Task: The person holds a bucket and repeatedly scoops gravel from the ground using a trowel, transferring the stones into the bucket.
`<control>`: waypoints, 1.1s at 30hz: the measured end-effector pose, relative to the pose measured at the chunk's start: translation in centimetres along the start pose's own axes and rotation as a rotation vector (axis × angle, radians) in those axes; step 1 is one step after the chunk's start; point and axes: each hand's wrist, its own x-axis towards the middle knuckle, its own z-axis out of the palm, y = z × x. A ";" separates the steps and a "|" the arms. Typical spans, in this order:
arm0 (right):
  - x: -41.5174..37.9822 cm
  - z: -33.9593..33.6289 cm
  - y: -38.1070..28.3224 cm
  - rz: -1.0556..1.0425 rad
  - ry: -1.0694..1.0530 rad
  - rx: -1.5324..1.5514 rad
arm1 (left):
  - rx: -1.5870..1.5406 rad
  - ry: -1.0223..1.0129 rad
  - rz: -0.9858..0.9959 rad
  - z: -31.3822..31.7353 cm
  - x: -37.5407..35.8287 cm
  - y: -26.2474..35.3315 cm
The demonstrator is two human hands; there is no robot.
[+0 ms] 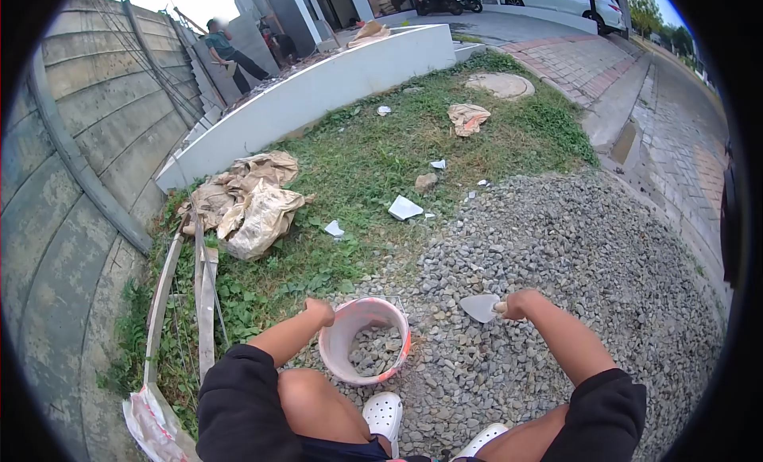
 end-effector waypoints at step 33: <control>-1.3 0.4 0.2 0.059 -0.034 0.043 | 0.254 -0.166 0.118 -7.0 3.6 4.6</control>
